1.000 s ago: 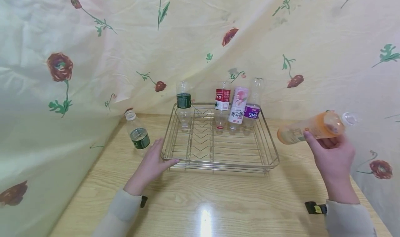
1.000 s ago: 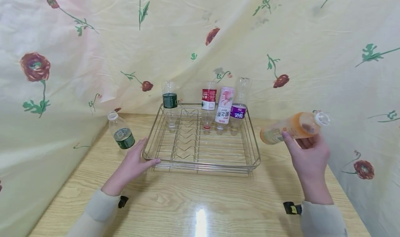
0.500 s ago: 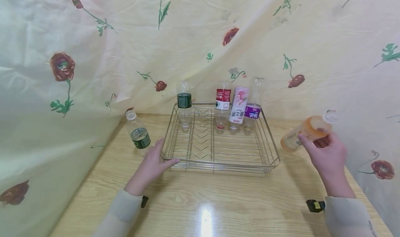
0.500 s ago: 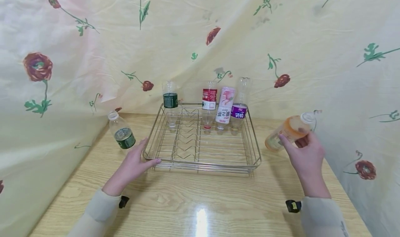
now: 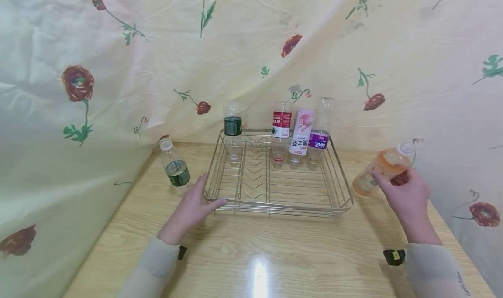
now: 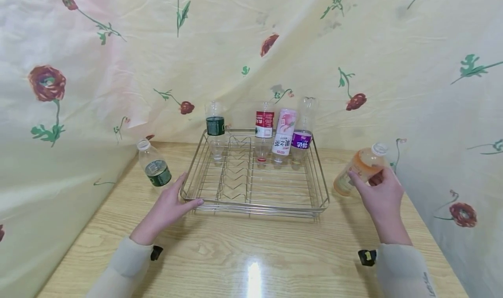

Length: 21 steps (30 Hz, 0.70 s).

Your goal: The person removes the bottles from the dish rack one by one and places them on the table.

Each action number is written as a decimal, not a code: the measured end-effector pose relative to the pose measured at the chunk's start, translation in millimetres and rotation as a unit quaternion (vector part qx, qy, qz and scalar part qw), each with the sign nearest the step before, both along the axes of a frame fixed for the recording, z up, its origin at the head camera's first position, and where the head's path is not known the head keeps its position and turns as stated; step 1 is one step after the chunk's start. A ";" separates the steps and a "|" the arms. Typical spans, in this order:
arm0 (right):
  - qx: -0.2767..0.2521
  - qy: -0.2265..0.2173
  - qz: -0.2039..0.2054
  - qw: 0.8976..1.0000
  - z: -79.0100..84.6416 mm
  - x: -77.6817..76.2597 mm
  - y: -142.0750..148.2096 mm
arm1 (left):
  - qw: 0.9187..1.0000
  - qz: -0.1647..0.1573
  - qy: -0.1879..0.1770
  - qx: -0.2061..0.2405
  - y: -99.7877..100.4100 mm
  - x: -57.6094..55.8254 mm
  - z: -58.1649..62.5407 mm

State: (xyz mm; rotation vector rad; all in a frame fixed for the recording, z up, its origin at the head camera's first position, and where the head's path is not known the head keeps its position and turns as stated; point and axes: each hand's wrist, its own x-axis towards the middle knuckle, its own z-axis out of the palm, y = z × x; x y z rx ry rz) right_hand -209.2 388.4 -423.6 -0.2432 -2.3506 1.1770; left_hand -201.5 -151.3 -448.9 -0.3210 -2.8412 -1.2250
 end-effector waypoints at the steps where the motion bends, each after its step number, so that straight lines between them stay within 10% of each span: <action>1: 0.001 0.000 0.001 1.000 -0.9 -0.8 0.4 | 1.000 -0.001 0.002 -0.003 -0.4 -0.3 -0.1; 21: 0.061 -0.114 0.041 0.991 -14.4 -9.1 4.8 | 1.000 -0.016 -0.002 0.003 -3.5 -7.0 -3.6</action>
